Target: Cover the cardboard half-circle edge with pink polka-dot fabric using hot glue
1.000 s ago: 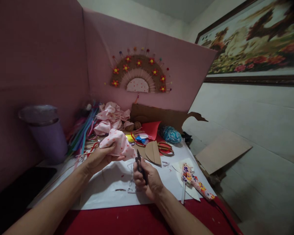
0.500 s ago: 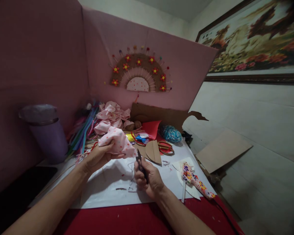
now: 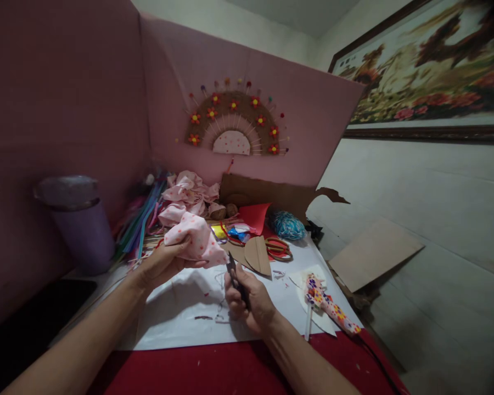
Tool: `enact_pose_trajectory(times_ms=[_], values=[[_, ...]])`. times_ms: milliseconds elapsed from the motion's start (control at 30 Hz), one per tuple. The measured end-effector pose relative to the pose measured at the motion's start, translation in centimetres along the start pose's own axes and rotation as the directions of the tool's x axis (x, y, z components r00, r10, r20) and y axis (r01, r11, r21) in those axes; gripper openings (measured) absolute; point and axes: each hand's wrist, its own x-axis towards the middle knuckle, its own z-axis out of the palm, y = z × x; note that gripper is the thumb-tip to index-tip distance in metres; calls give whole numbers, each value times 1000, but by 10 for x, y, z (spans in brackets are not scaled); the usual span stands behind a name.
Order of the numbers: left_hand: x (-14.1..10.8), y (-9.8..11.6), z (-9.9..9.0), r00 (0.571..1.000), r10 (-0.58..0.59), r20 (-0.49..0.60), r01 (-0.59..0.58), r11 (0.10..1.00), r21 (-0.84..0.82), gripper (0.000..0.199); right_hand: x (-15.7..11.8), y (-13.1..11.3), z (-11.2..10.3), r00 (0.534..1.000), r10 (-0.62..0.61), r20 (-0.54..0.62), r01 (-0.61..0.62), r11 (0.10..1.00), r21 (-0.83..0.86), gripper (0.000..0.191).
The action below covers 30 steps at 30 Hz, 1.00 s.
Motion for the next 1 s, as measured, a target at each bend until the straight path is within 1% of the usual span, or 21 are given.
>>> enact_pose_trajectory(times_ms=[233, 333, 467, 567, 667, 767, 867, 1000], values=[[-1, 1, -1, 1000, -3, -3, 3, 1000, 25, 35, 2, 1, -3, 997, 47, 69, -46, 999, -11, 45], [-2, 4, 2, 1000, -17, 4, 17, 999, 40, 33, 1, 0, -3, 991, 97, 88, -96, 995, -16, 46], [-5, 7, 4, 999, -29, 34, 27, 998, 48, 33, 0, -1, -4, 986, 129, 110, -130, 992, 1, 43], [-6, 8, 4, 997, -35, 67, 31, 998, 63, 33, 1, -1, -7, 978, 141, 154, -145, 989, 18, 42], [-7, 8, 4, 996, -36, 79, 30, 996, 86, 34, 2, 0, -8, 970, 155, 190, -156, 988, -7, 44], [-7, 8, 4, 996, -37, 75, 31, 996, 85, 34, 2, 0, -8, 968, 154, 198, -155, 988, -12, 45], [-6, 8, 4, 997, -32, 73, 27, 997, 73, 31, 1, -1, -6, 967, 164, 195, -171, 985, 22, 43], [-5, 8, 4, 997, -29, 66, 24, 997, 75, 26, 0, -1, -5, 977, 128, 172, -139, 989, 53, 41]])
